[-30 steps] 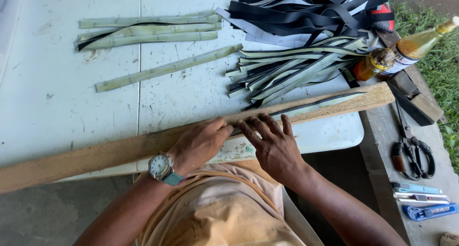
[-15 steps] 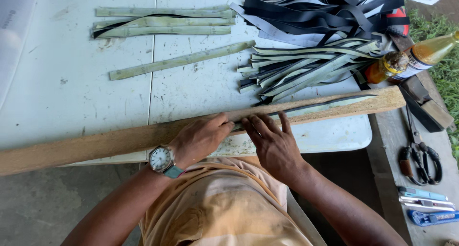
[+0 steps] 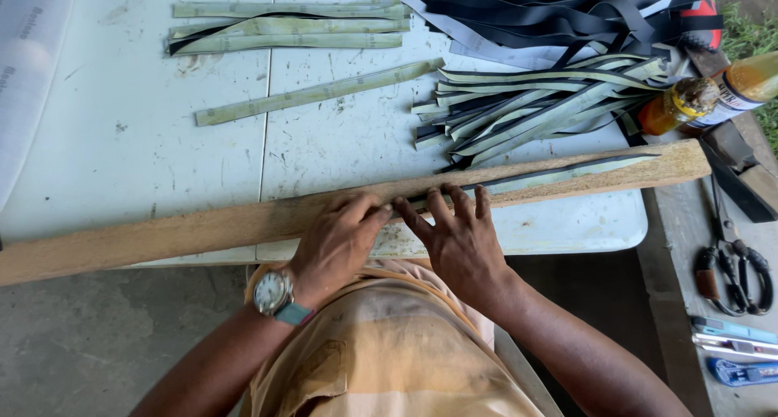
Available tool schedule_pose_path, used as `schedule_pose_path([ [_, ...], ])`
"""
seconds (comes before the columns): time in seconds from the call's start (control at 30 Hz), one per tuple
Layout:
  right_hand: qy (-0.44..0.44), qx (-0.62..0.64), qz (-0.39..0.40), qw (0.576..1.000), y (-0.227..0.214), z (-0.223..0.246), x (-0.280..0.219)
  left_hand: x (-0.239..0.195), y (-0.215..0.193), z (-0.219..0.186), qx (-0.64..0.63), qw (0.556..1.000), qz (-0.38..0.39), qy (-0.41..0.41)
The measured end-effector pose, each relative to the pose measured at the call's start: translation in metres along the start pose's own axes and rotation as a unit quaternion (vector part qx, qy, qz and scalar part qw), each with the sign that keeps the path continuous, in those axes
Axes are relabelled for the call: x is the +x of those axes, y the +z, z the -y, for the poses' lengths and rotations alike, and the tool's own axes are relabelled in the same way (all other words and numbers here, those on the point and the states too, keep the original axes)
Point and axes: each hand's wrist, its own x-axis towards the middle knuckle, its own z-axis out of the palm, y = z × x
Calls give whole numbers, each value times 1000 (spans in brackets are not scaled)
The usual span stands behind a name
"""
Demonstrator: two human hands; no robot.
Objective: The person repeatedly wraps a black rubber strip around a light-colored strip on a wooden board, then places the finished bundle on a growing pile. The person handles both black and light-colored strips throughout the clip.
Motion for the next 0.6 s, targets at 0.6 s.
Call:
schedule_pose_path([
  [0.6, 83, 80, -67, 991, -1, -36, -23, -13, -2, -6, 22, 995, 16, -96],
])
